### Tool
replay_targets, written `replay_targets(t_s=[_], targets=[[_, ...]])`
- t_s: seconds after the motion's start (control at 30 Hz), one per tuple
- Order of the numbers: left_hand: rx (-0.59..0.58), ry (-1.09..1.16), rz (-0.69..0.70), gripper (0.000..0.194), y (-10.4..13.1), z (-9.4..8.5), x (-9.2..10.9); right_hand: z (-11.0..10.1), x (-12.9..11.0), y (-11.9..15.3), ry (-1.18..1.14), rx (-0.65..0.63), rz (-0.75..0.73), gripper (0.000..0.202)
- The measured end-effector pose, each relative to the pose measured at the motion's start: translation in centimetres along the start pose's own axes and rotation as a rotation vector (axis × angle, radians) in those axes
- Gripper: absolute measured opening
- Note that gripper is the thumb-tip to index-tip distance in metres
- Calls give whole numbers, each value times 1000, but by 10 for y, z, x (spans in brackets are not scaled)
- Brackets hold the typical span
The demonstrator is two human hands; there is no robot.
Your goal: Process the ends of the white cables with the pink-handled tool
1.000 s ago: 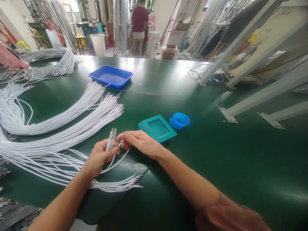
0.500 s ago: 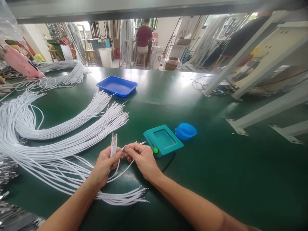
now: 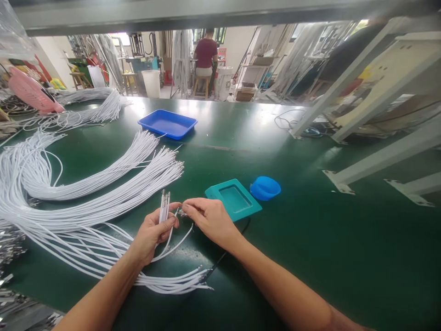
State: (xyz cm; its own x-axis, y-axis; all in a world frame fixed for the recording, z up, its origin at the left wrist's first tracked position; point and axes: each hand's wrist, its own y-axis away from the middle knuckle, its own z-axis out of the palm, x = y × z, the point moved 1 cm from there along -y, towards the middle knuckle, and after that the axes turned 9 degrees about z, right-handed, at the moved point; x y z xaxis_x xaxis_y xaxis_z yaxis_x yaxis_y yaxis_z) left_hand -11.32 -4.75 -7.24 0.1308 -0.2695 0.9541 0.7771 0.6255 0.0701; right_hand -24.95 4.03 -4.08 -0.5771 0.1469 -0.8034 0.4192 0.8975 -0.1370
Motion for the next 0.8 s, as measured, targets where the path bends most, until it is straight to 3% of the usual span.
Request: replay_targets(t_s=[0.07,0.17,0.3,0.5,0.67,0.8], targets=[[-9,-24,17,40,0,2,0,3,-1,1,-49,-83,59,21],[-29,-44,12,37,0,4,0,8,4,3,-27,-13,-10,15],[-43,-4,-50,34,-3,4,-2,3,12,7,344,117,-274,15],[-59,17,-136,32,-8,3,-5,-10,21,8,828,-3,-370,27],[-53,19,-166,32,-11,4,-7,-8,19,2,871,-37,-372,17],[-15,-31,-155,29,-12,5,-9,-4,20,-1,861,18,-387,22]])
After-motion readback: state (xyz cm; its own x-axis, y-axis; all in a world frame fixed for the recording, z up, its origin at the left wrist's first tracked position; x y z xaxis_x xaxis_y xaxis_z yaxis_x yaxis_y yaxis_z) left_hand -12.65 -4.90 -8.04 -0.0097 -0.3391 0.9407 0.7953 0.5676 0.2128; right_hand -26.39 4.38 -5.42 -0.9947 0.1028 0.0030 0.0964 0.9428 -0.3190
